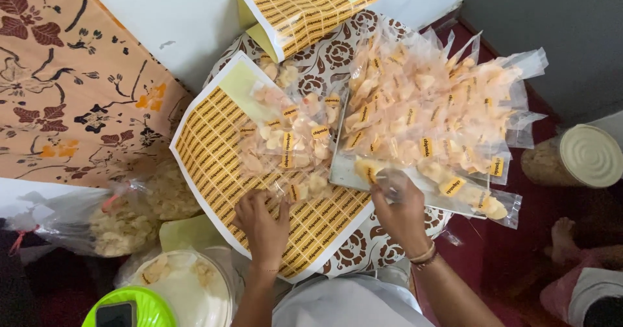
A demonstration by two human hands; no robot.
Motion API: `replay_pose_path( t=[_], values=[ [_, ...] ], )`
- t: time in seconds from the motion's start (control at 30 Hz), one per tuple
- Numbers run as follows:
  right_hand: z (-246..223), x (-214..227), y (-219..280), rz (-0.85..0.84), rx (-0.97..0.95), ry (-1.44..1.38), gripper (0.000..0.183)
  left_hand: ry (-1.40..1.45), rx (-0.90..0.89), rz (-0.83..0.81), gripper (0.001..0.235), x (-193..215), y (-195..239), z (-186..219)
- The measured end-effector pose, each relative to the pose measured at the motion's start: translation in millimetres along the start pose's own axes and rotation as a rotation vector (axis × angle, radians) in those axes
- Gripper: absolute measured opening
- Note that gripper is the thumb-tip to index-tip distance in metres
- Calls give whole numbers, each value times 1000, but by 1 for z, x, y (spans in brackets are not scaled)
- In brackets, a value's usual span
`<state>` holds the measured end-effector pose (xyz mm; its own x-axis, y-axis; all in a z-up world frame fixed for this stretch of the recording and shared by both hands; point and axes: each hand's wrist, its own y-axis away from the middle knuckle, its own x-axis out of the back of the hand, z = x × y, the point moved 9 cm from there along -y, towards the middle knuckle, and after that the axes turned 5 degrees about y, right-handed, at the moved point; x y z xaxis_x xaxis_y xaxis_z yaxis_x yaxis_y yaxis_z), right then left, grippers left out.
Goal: The person arranges small, individually wrapped snack packets on a metal tray. They pick up the packets from a pile on a patterned tablecloth and place them neatly into rows on the tray, occasionally adjusting their positions to ensure they are aligned.
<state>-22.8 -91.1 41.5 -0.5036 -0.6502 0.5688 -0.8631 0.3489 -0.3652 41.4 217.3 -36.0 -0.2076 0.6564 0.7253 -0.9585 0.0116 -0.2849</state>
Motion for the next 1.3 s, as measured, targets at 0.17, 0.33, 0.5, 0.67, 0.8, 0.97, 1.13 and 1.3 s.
replay_pose_path(
  t=[0.17, 0.33, 0.5, 0.67, 0.8, 0.97, 1.13, 1.3],
  values=[
    [-4, -22, -5, -22, 83, 109, 23, 249, 51, -19, 19, 19, 5, 4],
    [-2, -30, -8, -89, -66, 13, 11, 470, 95, 34, 15, 38, 11, 13],
    [1, -38, -9, -196, -177, -6, 6, 651, 104, 61, 18, 63, 5, 33],
    [0, -43, -9, -232, -225, -17, 18, 714, 95, 61, 19, 70, -3, 49],
    [2, -46, -10, -193, -200, -71, 24, 790, 116, 99, 15, 59, -17, 59],
    [-8, -41, -13, -276, -273, 6, 34, 867, 106, 63, 15, 24, -43, 67],
    [-7, -40, -12, -375, -389, 68, 45, 849, 53, 12, 11, 7, -64, 95],
    [-10, -39, -12, -438, -458, 47, 64, 872, -65, -68, 7, -14, -71, 130]
  ],
)
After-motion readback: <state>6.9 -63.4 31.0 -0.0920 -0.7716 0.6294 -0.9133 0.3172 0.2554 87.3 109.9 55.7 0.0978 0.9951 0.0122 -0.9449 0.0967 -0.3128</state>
